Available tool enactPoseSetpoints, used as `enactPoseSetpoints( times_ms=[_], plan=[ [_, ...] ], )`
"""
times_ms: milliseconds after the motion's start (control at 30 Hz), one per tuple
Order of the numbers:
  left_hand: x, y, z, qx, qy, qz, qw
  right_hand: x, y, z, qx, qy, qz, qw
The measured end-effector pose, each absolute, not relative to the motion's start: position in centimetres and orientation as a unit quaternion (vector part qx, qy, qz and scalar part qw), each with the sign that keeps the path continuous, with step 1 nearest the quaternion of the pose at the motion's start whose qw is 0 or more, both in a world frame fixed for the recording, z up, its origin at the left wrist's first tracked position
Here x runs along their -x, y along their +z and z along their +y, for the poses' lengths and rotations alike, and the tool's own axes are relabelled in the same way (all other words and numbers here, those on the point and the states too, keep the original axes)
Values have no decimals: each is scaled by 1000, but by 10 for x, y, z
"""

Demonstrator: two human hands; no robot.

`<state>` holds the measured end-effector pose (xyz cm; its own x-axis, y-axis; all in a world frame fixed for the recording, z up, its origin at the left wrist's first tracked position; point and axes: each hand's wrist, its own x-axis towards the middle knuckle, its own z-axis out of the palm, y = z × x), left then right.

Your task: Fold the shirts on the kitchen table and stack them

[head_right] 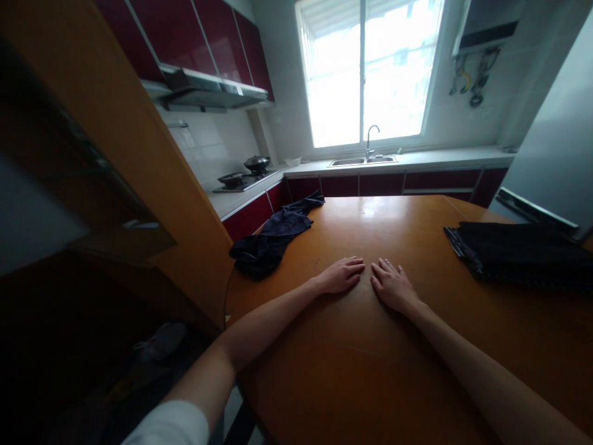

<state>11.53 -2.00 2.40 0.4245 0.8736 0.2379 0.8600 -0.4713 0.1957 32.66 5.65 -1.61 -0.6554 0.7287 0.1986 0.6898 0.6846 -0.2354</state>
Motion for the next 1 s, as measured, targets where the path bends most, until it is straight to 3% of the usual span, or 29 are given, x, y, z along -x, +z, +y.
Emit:
enactPoseSetpoints(
  times_ms=[167,467,767,1000],
  plan=[
    [-82,38,-15,-790,129,598,-31,-330,-15,58,382,71,-911,140],
    [65,76,-43,-485,146,848,-154,-331,-12,56,376,66,-912,150],
    [82,69,-40,-406,88,896,-158,-331,-11,56,381,68,-911,143],
    [101,126,-20,-414,40,901,-122,-327,-7,51,388,76,-904,164]
  ],
)
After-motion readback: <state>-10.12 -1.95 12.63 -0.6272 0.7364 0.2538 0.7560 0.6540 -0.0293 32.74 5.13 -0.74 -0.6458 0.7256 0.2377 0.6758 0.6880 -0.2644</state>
